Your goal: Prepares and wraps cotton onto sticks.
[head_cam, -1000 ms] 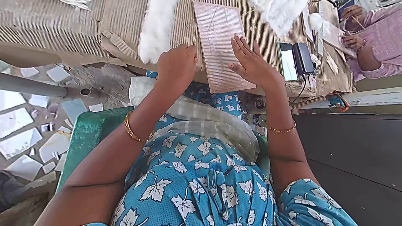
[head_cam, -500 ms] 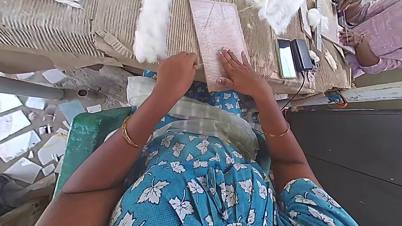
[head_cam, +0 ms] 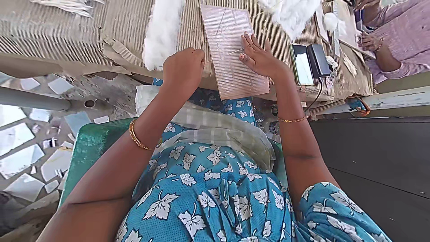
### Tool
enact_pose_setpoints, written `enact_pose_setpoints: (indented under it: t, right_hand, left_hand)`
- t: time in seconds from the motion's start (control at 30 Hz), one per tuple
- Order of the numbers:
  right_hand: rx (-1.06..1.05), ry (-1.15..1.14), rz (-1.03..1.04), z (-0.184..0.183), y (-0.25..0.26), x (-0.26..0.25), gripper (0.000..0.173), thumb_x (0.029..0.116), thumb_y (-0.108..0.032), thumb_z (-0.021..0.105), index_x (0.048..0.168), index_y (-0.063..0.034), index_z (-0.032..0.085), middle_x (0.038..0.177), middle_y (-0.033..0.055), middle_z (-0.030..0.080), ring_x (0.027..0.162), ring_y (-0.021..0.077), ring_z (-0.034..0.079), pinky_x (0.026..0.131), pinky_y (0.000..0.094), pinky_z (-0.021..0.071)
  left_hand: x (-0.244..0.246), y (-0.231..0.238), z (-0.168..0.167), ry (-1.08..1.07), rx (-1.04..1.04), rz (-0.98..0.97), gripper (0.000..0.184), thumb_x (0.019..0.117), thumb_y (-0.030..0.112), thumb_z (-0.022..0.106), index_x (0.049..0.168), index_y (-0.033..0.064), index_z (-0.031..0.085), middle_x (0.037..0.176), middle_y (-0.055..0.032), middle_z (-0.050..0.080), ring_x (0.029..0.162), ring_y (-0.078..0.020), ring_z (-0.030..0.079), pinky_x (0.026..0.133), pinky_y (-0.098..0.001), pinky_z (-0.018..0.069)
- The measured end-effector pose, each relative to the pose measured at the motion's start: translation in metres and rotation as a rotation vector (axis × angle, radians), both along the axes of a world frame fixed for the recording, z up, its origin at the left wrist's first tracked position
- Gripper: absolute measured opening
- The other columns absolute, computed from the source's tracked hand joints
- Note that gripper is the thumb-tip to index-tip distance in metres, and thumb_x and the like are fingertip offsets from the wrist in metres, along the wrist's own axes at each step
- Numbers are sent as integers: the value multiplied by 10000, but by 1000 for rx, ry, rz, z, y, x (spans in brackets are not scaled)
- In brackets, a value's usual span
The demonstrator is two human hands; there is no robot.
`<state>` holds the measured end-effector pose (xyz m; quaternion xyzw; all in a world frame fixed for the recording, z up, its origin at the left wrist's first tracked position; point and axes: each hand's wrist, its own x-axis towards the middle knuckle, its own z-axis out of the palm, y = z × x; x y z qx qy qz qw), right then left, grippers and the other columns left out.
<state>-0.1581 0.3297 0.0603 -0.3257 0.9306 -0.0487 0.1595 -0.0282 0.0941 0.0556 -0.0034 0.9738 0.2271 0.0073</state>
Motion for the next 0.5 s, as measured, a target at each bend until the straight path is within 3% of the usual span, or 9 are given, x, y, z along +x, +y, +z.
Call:
enact_pose_setpoints:
  t: [0.27, 0.5]
  right_hand:
    - [102, 27, -23, -5, 11, 32, 890, 1013, -710, 224, 1664, -119, 87, 1738, 60, 57, 1596, 339, -21, 1140, 769, -120]
    - [84, 77, -20, -2, 49, 76, 890, 981, -761, 196, 1661, -188, 192, 1727, 12, 152, 1594, 353, 44, 1147, 773, -88]
  left_hand:
    - [11, 0, -1, -52, 30, -5, 236, 1076, 151, 521, 1191, 5, 666, 1122, -242, 668, 1066, -444, 665, 844, -630, 510]
    - [31, 10, -13, -44, 63, -55, 244, 1093, 180, 504, 1154, 24, 681, 1086, -226, 692, 1012, -449, 684, 795, -647, 516]
